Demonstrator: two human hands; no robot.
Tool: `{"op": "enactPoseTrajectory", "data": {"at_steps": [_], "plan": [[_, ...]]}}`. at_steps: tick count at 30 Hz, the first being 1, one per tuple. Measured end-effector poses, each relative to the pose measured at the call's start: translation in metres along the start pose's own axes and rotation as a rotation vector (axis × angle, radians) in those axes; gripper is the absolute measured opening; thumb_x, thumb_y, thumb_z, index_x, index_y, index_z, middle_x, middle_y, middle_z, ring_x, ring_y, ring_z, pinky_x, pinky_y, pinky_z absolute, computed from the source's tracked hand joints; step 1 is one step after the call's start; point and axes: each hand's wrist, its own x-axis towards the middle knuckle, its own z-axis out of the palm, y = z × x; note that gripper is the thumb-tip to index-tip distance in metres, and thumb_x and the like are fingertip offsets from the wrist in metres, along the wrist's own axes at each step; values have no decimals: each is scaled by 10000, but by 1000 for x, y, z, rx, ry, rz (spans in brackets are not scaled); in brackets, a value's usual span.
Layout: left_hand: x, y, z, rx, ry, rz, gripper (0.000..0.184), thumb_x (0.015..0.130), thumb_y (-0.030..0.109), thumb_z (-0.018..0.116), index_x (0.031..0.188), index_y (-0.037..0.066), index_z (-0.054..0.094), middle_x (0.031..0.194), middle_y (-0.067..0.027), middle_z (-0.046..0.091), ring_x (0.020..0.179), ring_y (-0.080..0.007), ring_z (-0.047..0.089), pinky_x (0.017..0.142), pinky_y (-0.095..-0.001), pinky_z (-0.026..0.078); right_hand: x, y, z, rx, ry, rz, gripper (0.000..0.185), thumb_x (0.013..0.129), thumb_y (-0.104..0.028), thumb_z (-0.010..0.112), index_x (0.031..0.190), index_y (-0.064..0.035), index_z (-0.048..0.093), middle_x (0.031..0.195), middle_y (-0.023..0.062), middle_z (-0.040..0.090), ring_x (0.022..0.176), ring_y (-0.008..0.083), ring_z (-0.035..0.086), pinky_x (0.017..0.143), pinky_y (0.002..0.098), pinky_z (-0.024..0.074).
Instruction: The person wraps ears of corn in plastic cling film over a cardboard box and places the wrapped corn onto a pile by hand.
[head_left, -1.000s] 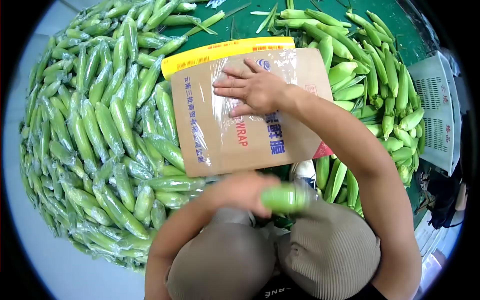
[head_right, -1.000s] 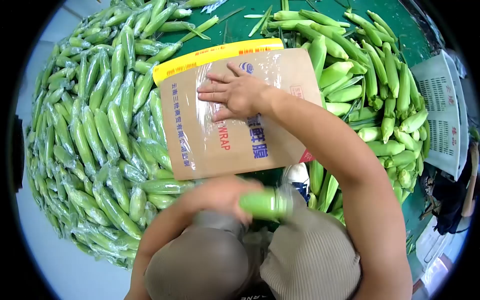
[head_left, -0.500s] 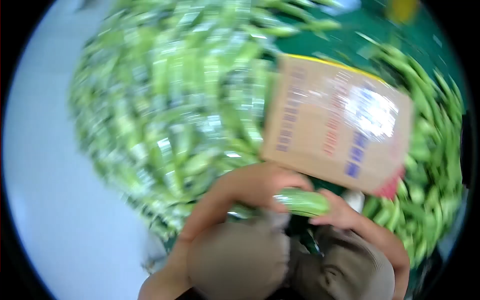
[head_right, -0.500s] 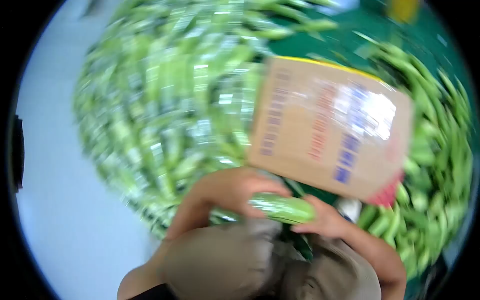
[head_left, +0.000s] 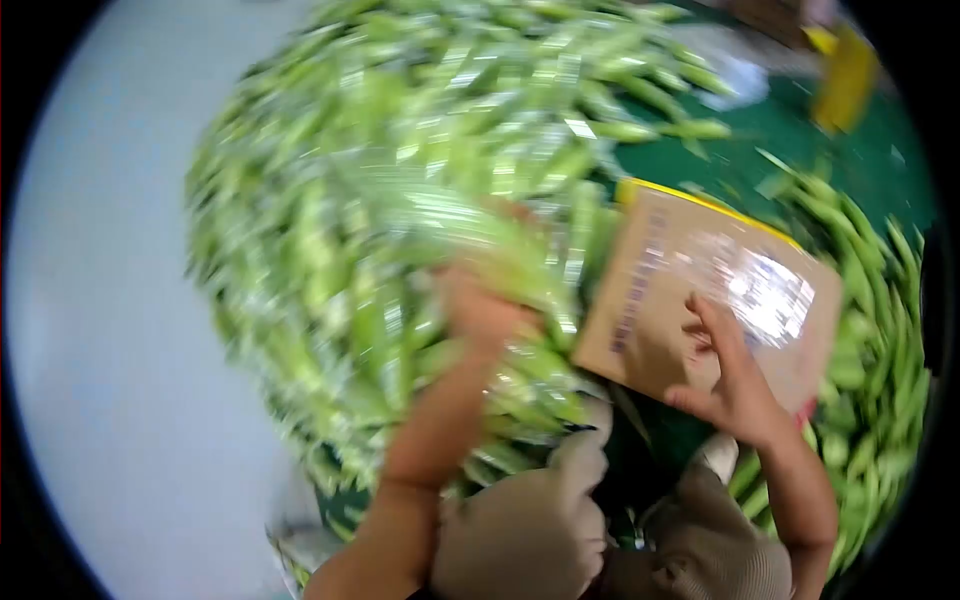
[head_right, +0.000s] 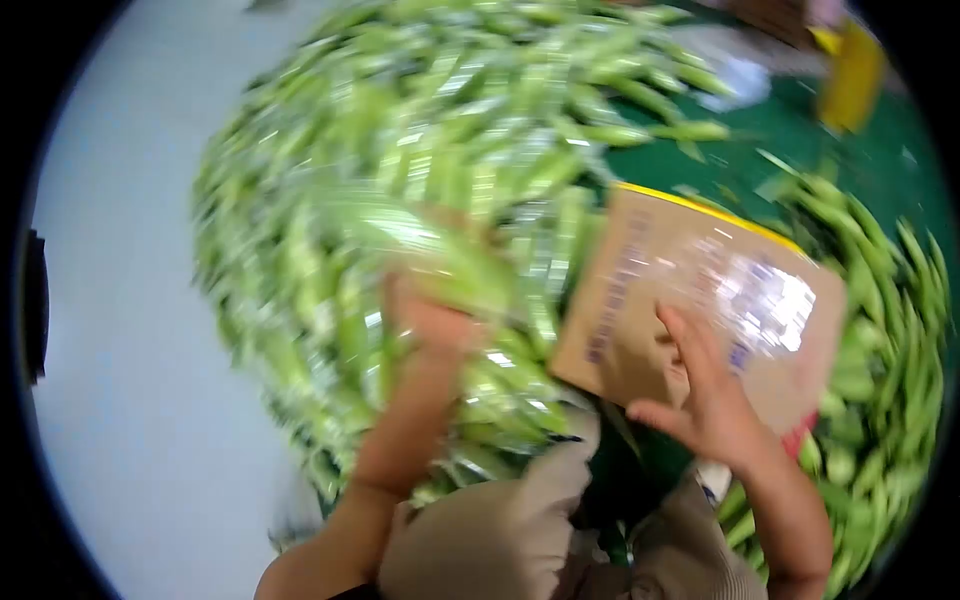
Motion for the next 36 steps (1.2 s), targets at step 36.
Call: {"op": "enactPoseTrajectory", "data": {"at_steps": [36], "plan": [[-45, -159, 30, 1820, -779, 364, 614, 918, 356, 711, 1476, 128, 595, 1595, -103, 518, 1507, -318, 434, 1248, -596, 230, -162, -7, -189, -403, 211, 311, 722, 755, -221, 742, 1434, -25, 595, 1207, 148, 636, 1153, 304, 629, 1040, 402, 503]]}}
